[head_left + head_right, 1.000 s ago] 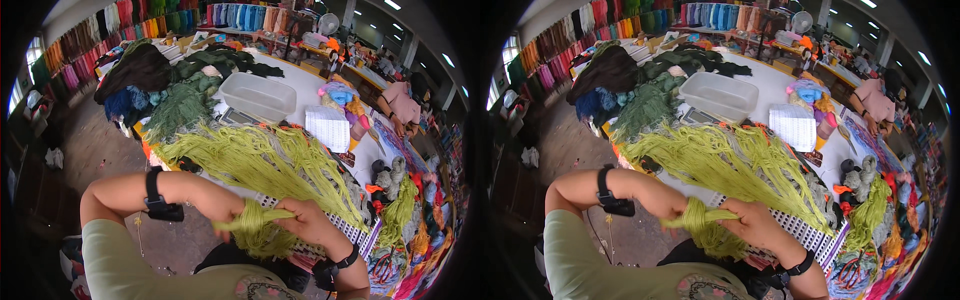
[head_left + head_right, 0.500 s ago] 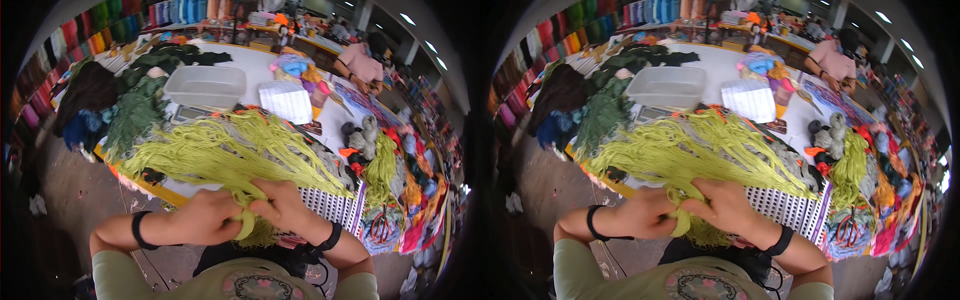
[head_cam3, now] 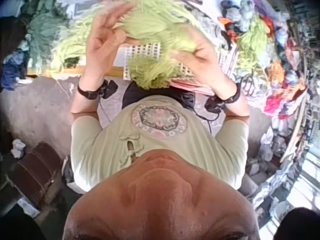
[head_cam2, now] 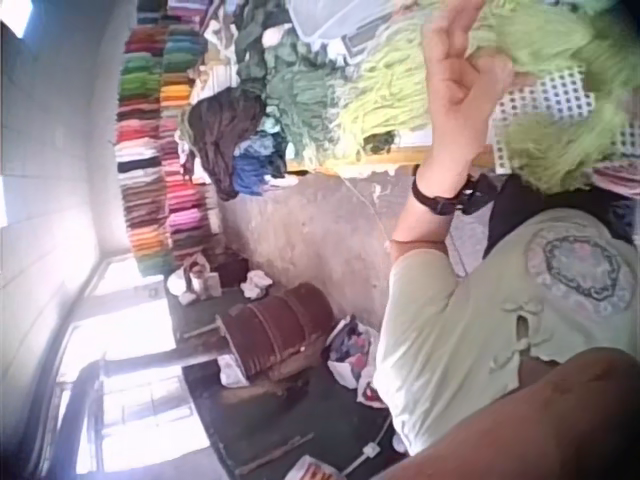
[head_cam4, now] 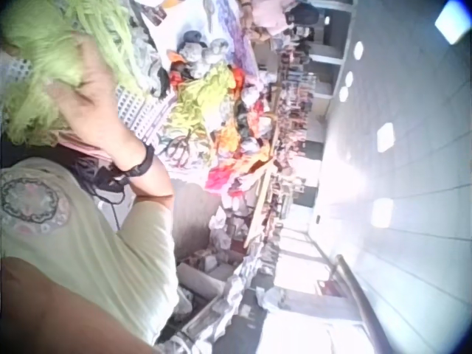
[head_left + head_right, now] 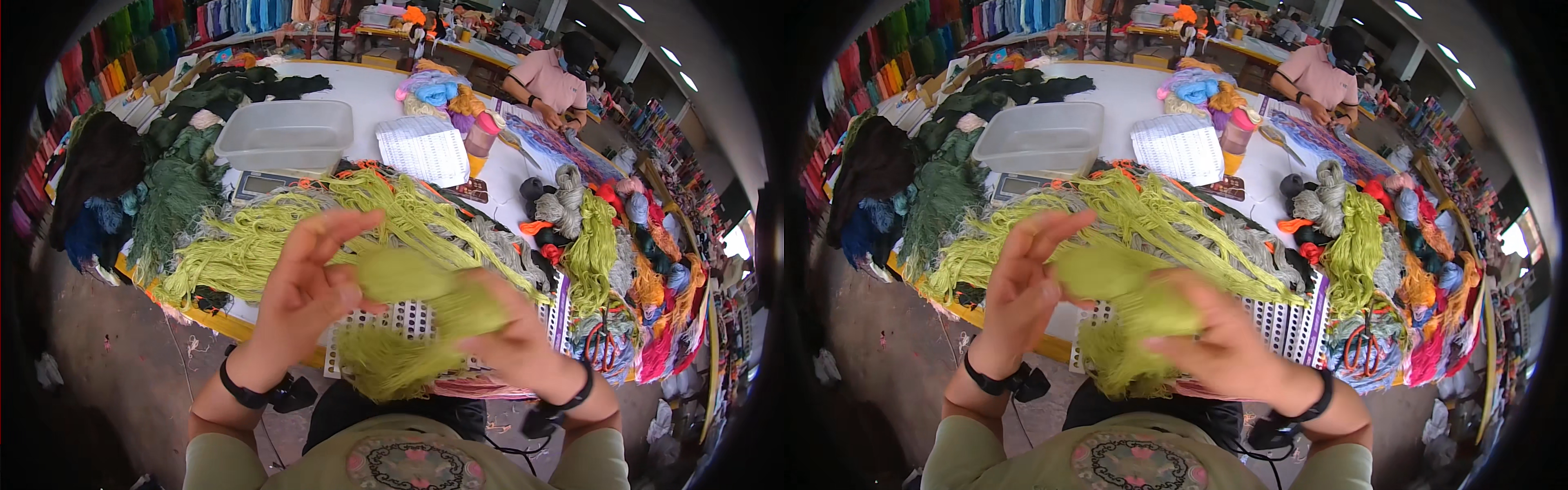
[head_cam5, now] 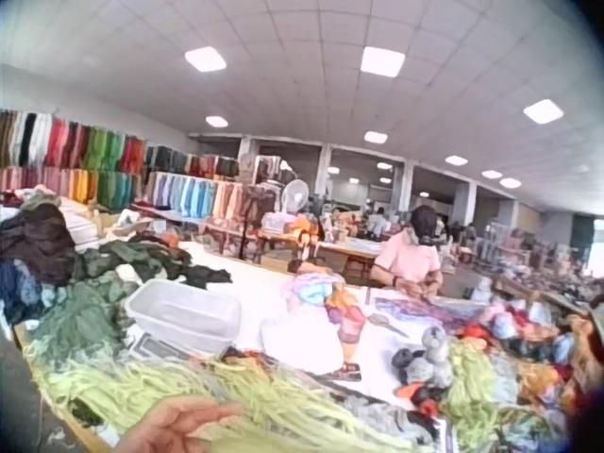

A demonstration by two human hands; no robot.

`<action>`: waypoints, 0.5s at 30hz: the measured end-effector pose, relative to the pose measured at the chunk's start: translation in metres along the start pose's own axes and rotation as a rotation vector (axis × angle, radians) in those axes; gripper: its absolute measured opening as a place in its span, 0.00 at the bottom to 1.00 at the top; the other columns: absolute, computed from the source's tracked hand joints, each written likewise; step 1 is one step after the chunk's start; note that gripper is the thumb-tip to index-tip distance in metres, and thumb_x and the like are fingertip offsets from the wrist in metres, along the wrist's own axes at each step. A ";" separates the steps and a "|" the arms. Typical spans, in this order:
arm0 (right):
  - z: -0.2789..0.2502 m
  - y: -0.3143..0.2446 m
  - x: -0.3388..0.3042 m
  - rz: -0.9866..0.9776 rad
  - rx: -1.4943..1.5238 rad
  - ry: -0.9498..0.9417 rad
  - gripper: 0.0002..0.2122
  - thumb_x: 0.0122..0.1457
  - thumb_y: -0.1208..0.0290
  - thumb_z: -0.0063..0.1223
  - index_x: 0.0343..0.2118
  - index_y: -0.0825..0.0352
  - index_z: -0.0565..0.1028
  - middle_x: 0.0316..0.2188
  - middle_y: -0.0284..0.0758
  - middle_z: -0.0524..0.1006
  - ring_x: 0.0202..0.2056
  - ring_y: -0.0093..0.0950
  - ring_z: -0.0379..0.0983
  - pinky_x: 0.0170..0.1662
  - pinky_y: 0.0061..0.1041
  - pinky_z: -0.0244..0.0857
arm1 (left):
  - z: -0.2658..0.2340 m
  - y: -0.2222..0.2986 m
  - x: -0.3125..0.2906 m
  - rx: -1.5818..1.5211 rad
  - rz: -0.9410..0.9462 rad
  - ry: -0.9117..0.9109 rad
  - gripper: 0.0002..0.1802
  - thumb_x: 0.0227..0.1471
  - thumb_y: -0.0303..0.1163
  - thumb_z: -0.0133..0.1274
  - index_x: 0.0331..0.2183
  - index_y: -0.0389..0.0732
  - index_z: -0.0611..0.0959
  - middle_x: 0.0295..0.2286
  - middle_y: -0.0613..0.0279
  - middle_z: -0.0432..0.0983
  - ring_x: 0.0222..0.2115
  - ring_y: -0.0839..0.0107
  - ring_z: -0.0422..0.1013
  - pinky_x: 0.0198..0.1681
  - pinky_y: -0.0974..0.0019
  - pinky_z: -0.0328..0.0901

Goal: The person threads lime green yarn through holes in a card by hand, pulling strands from a bundle. After filling the card, they gather the remaining yarn into a bunch and set it aside before picking up a bundle of dark green yarn.

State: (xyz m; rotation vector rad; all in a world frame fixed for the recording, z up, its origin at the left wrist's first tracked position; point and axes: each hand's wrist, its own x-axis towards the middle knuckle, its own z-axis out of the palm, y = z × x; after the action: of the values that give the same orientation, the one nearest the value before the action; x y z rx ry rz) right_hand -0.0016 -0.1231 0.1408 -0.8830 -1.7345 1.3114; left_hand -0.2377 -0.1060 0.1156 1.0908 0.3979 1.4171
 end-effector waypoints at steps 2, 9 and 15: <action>-0.039 -0.010 -0.026 -0.056 0.207 0.251 0.24 0.54 0.66 0.61 0.50 0.72 0.67 0.36 0.38 0.75 0.38 0.31 0.73 0.45 0.28 0.67 | -0.036 -0.021 0.002 -0.007 -0.037 0.019 0.19 0.54 0.20 0.49 0.49 0.36 0.73 0.52 0.52 0.68 0.45 0.67 0.72 0.44 0.64 0.71; -0.226 -0.109 -0.021 -0.175 -0.061 0.595 0.18 0.64 0.54 0.45 0.46 0.65 0.70 0.31 0.32 0.75 0.30 0.22 0.75 0.34 0.21 0.70 | -0.124 -0.081 -0.052 1.098 -0.063 0.210 0.13 0.51 0.21 0.52 0.42 0.35 0.79 0.38 0.52 0.78 0.40 0.65 0.74 0.43 0.67 0.67; -0.395 -0.191 -0.003 -0.135 -0.659 1.125 0.14 0.61 0.60 0.53 0.43 0.64 0.73 0.32 0.30 0.77 0.34 0.20 0.73 0.34 0.22 0.69 | -0.144 -0.117 -0.070 1.063 -0.016 0.087 0.17 0.51 0.16 0.47 0.45 0.34 0.76 0.42 0.51 0.77 0.46 0.62 0.72 0.51 0.65 0.63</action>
State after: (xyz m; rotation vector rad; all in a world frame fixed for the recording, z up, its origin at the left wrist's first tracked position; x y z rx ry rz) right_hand 0.3350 0.0022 0.3929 -1.4442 -1.2051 -0.0142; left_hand -0.2965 -0.0942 -0.0738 1.8441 1.3069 1.2204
